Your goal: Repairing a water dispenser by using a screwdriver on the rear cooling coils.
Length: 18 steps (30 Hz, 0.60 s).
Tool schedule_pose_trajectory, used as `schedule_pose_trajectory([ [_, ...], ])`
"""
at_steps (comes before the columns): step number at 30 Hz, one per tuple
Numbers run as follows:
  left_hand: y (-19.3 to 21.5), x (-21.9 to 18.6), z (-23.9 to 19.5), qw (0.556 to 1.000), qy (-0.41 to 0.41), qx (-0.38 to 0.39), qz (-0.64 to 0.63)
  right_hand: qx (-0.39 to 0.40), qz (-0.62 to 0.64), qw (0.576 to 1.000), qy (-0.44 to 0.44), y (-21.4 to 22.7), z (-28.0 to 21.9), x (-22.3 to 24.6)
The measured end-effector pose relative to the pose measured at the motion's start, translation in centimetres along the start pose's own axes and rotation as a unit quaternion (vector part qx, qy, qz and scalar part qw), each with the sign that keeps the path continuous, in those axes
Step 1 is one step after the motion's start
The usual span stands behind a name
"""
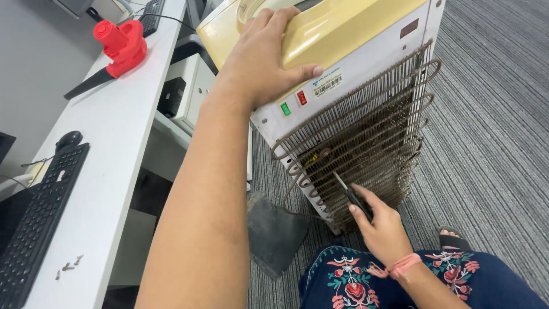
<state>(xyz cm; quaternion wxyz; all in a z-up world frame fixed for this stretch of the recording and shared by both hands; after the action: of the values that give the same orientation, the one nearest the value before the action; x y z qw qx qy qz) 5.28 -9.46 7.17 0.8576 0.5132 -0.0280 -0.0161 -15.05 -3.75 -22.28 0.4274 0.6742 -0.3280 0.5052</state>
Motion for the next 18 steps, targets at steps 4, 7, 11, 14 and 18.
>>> schedule_pose_trajectory([
  [4, -0.1, 0.0, 0.0, 1.0, -0.012, -0.006, 0.005, -0.053, 0.022, 0.995, 0.082, 0.0, 0.3, 2.6],
  [7, -0.2, 0.3, 0.0, 1.0, -0.013, -0.005, -0.001, -0.083, 0.02, 0.97, 0.229, -0.2, 0.1, 4.8],
  [11, -0.1, 0.3, -0.1, 1.0, -0.025, -0.004, 0.001, -0.098, 0.022, 0.978, 0.183, -0.2, 0.4, 4.7],
  [14, 0.1, 0.3, -0.1, 0.999, -0.033, -0.008, -0.006, -0.106, 0.022, 0.972, 0.208, -0.2, -0.1, 5.1],
  [18, 0.1, 0.2, -0.1, 0.999, -0.041, 0.002, 0.007, -0.112, 0.032, 0.969, 0.216, -0.3, -0.4, 4.9],
])
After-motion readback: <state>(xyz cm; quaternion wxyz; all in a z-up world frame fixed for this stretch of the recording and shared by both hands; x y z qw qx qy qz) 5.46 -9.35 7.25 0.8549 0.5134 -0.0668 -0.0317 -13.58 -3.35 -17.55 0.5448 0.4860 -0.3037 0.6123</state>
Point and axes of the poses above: each hand's wrist, its own z-axis towards the middle knuckle, its own y-axis out of the back of the hand, x = y × z, the point moved 7 cm from there along z, towards the middle knuckle, and after that the axes turned 7 degrees about z, right-handed, at the moved point
